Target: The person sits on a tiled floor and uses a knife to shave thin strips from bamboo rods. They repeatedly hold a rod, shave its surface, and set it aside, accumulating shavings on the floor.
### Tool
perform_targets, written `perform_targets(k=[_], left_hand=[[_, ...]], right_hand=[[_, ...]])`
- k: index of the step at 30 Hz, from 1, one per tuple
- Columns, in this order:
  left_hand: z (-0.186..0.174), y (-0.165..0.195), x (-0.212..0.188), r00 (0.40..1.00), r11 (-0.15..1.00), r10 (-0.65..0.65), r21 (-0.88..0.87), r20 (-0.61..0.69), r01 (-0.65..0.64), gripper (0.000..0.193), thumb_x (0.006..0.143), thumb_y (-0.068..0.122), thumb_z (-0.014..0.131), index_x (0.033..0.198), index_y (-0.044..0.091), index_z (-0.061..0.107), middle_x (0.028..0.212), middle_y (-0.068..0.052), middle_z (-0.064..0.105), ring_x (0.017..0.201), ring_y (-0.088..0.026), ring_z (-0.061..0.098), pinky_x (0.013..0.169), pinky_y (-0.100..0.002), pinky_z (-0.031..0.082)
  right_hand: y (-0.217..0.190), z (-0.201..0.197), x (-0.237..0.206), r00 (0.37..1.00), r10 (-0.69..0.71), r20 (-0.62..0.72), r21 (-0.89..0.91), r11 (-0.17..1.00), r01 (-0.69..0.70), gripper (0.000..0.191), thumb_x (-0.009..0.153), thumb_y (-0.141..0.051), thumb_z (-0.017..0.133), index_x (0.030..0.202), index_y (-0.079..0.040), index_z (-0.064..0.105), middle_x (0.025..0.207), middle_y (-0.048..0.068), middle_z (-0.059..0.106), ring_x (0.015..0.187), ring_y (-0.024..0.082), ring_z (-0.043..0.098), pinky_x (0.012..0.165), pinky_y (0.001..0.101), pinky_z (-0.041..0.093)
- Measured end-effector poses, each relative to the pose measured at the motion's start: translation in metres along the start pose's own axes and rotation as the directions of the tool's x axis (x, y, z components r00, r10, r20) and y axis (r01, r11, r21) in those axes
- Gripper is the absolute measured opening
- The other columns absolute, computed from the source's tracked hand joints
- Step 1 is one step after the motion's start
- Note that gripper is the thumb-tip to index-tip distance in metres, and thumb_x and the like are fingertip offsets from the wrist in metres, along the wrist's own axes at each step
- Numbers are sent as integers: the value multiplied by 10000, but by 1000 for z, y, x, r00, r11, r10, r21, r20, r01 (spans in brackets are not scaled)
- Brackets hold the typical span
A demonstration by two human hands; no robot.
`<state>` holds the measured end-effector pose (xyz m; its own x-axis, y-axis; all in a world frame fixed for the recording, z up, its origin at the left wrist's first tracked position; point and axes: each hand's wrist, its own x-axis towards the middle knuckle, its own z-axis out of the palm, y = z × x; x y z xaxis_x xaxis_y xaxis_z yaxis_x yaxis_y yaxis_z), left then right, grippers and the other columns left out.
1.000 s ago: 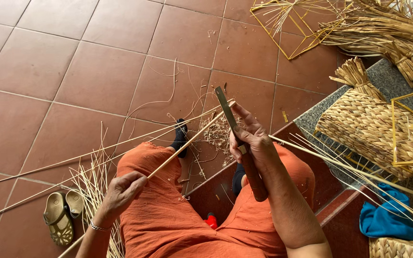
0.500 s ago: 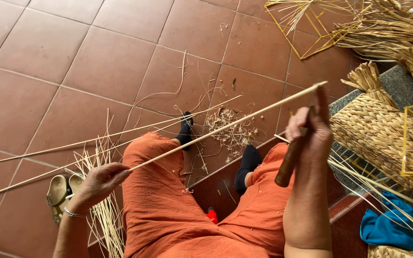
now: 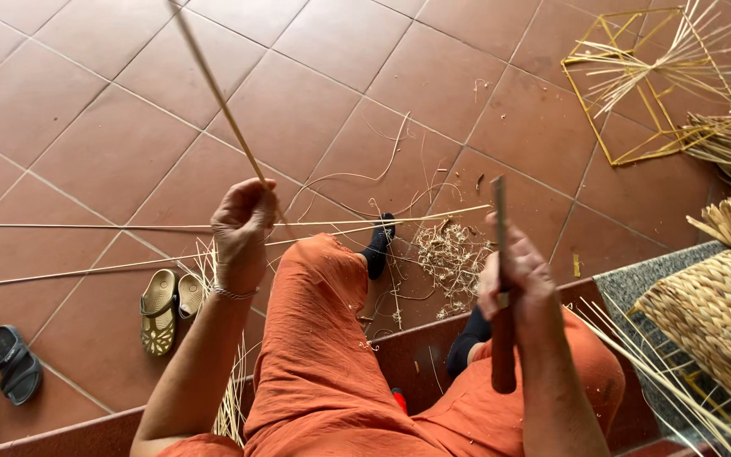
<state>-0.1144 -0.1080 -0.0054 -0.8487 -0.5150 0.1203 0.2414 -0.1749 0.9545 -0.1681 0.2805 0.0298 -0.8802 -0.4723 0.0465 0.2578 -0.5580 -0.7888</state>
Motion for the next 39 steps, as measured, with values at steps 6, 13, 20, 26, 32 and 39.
perform_targets(k=[6, 13, 20, 26, 32, 39], left_hand=[[35, -26, -10, 998, 989, 42, -145, 45, -35, 41, 1043, 49, 615, 1076, 25, 608, 947, -119, 738, 856, -190, 755, 806, -360, 667], [92, -54, -76, 941, 803, -284, -490, 186, 339, 106, 1033, 73, 613, 1116, 8, 629, 1033, -146, 754, 929, -226, 761, 868, -371, 634], [85, -34, -87, 711, 829, -490, 17, 505, 559, 260, 998, 150, 595, 1216, 23, 661, 1001, -146, 773, 860, -222, 769, 790, -380, 667], [16, -15, -50, 679, 280, 500, 641, 538, -715, 307, 1066, 298, 573, 1271, 71, 605, 1231, -164, 691, 1179, -289, 657, 972, -454, 582], [-47, -34, -25, 834, 556, -241, 775, 496, -300, 303, 1100, 256, 478, 1248, 118, 704, 920, -63, 762, 845, -172, 727, 803, -398, 537], [-50, -45, -63, 724, 821, -473, 548, 502, 157, 232, 939, 177, 685, 1089, 41, 797, 708, -29, 722, 534, -66, 584, 424, -237, 492]], right_hand=[[33, 29, -7, 947, 312, 74, -78, 949, -306, 578, 1026, -155, 571, 1519, 71, 372, 654, 86, 644, 437, 148, 571, 353, 256, 462], [51, 41, 3, 936, 350, 35, 127, 928, -351, 449, 1036, -131, 541, 1471, -48, 462, 688, 80, 626, 491, 158, 590, 413, 274, 497], [26, 33, 13, 965, 214, -151, 54, 977, -208, 358, 1041, -128, 559, 1389, -54, 598, 649, 63, 607, 485, 157, 574, 403, 269, 474], [-1, 11, 7, 989, 133, -68, 76, 989, -128, 428, 1028, -135, 594, 1448, -59, 574, 677, 67, 624, 504, 159, 580, 423, 289, 488], [-27, -7, 5, 995, -56, -80, 103, 993, 64, 386, 1097, -168, 581, 1469, -63, 587, 700, 68, 623, 510, 166, 572, 442, 289, 483], [-35, 12, 4, 963, -135, -232, -151, 983, 102, 455, 1076, -251, 547, 1485, -53, 530, 666, 18, 606, 479, 114, 536, 418, 269, 461]])
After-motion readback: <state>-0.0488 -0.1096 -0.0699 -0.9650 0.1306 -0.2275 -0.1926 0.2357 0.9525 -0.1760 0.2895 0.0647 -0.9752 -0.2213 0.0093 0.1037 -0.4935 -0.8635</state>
